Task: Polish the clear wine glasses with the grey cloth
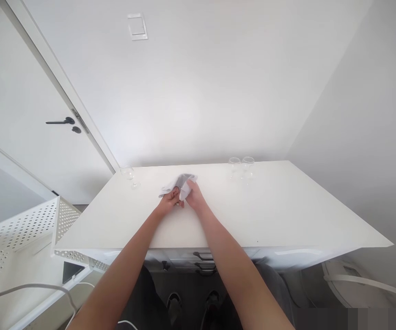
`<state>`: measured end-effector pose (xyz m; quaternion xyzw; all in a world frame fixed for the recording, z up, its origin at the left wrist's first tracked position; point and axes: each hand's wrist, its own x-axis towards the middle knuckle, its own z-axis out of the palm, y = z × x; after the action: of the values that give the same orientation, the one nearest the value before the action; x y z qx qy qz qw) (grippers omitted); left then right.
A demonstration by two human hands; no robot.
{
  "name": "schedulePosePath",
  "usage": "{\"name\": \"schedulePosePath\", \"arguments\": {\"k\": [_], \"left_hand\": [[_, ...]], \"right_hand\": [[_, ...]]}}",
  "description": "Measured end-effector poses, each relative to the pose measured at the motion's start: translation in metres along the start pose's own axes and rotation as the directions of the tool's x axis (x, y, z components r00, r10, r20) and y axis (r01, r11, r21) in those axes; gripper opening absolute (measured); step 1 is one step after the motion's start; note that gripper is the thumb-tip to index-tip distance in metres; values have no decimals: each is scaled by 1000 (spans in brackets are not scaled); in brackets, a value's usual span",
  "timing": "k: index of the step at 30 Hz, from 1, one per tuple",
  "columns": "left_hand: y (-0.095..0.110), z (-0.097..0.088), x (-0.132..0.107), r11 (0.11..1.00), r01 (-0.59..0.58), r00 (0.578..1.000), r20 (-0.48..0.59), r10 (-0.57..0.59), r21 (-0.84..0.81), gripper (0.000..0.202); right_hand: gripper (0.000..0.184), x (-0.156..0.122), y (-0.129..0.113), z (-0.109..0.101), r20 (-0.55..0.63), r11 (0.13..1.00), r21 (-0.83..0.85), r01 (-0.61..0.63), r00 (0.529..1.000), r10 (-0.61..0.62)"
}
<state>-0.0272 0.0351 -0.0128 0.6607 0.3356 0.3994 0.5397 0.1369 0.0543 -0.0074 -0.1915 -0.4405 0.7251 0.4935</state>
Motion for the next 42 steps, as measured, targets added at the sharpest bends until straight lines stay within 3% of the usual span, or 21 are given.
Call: {"name": "schedulePosePath", "arguments": {"k": [5, 9, 12, 14, 16, 18, 19, 20, 22, 24, 26, 33, 36, 38, 42], "left_hand": [[-7, -1, 1, 998, -23, 987, -158, 31, 54, 28], [-6, -1, 3, 994, -8, 981, -190, 29, 110, 27], [-6, -4, 5, 984, -49, 965, -246, 91, 172, 28], [-6, -8, 6, 965, -102, 907, -376, 190, 243, 27], [-5, -12, 5, 954, -123, 810, -528, 255, 273, 24], [-4, -15, 5, 969, -132, 737, -633, 237, 209, 24], [-3, -15, 4, 979, -140, 729, -654, 203, 148, 25], [-1, -14, 3, 986, -153, 741, -651, 162, 72, 28], [4, -12, 2, 980, -170, 814, -575, 82, -101, 40], [8, -11, 1, 958, -145, 892, -452, 18, -248, 52], [12, -11, -1, 947, -106, 933, -360, -10, -302, 58], [17, -16, -4, 964, -117, 935, -354, 26, -240, 63], [15, -14, -3, 961, -149, 934, -354, 58, -235, 62], [11, -13, -1, 957, -148, 926, -374, 46, -248, 61], [2, -11, 3, 976, -13, 950, -308, -55, -216, 60]], "right_hand": [[46, 4, 3, 18, -112, 981, -126, 149, 980, -163], [44, 8, 8, 25, -215, 962, -240, 130, 959, -184], [46, 12, 9, 20, -362, 954, -246, 170, 897, -254], [46, 16, 9, 13, -460, 951, -225, 215, 836, -298], [46, 18, 9, 7, -501, 960, -182, 212, 820, -276], [49, 18, 10, 5, -453, 980, -126, 153, 870, -194], [51, 17, 11, 6, -399, 990, -99, 101, 907, -132], [53, 15, 12, 8, -334, 996, -78, 38, 941, -62], [56, 11, 12, 14, -180, 994, -59, -97, 980, 85], [57, 5, 11, 19, -39, 980, -67, -190, 981, 188], [56, 1, 8, 22, 31, 973, -85, -217, 975, 220], [50, 1, 3, 23, 71, 979, -116, -168, 982, 177], [49, 5, 6, 25, 22, 985, -136, -104, 994, 108], [52, 9, 6, 23, -109, 993, -119, -25, 994, 12], [64, 17, 10, 11, -384, 958, -246, 144, 893, -233]]}}
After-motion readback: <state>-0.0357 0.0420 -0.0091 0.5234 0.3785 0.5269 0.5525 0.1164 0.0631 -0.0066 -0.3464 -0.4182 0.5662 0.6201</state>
